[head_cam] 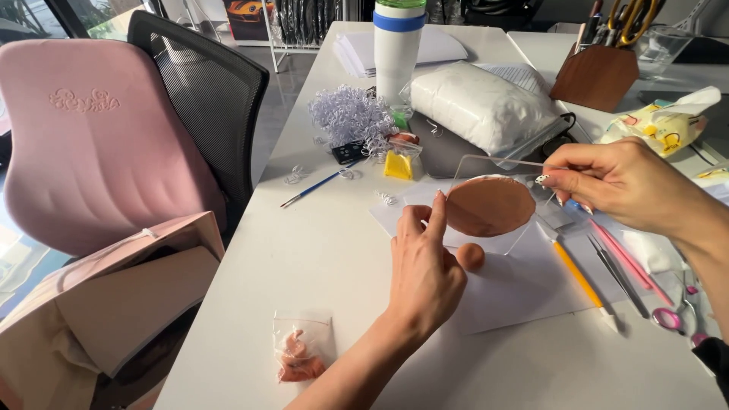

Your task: The person applies small decorative dots to a pastry with a white topping using a thin tool, then rolls a piece of orange dough by hand and places the pastry into a clear container.

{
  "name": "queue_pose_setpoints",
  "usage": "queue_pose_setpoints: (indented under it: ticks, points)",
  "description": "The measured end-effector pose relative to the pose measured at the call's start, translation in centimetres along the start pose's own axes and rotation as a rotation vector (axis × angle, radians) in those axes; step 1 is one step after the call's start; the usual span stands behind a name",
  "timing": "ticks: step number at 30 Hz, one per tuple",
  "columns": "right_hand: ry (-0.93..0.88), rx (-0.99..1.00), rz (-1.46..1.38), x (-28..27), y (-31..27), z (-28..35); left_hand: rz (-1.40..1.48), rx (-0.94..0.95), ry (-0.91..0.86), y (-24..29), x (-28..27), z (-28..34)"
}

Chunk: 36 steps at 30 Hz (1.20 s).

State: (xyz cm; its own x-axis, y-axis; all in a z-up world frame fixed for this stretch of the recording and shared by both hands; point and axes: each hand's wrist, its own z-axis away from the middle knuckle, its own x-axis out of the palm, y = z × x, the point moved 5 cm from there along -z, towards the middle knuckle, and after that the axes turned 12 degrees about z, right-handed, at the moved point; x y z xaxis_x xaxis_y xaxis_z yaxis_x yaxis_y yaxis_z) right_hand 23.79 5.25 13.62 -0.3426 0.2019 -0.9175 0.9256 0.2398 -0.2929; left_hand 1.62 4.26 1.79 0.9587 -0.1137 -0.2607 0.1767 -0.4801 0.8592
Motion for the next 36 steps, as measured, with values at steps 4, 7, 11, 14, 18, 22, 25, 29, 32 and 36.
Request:
queue_pose_setpoints:
  ticks: [4,7,11,14,18,22,25,29,32,36]
  points:
    - [-0.009,-0.008,-0.019,0.2,0.3,0.0,0.042,-0.005,0.01,-0.5,-0.2,-0.5]
    - [0.008,0.023,-0.002,0.1,0.3,0.0,0.169,-0.158,0.072,-0.6,-1.0,-0.7]
    - [0.006,0.015,0.0,0.3,0.3,0.0,0.052,-0.401,0.023,2.0,-2.3,0.2]
    - [0.027,-0.027,-0.005,0.2,-0.2,0.0,-0.207,-0.426,-0.185,1.8,-0.7,1.0]
    - [0.042,-0.085,0.003,0.1,-0.8,0.2,-0.535,-0.091,-0.273,-2.4,2.4,0.5]
    - [0.04,-0.102,-0.01,-0.1,-1.1,0.3,-0.53,0.031,-0.218,-3.0,2.7,0.6]
    - [0.044,-0.116,0.009,-0.3,-1.5,0.2,-0.604,0.289,-0.178,-0.1,3.1,2.0]
    - [0.073,-0.158,0.046,-0.6,-2.1,0.3,-0.777,0.477,-0.181,0.7,5.8,5.4]
    - [0.061,-0.19,0.059,-0.5,-2.5,0.4,-0.762,0.413,-0.192,-0.6,7.1,6.6]
    - [0.033,-0.187,0.056,-0.2,-2.3,0.4,-0.787,0.419,-0.197,-0.9,7.0,6.6]
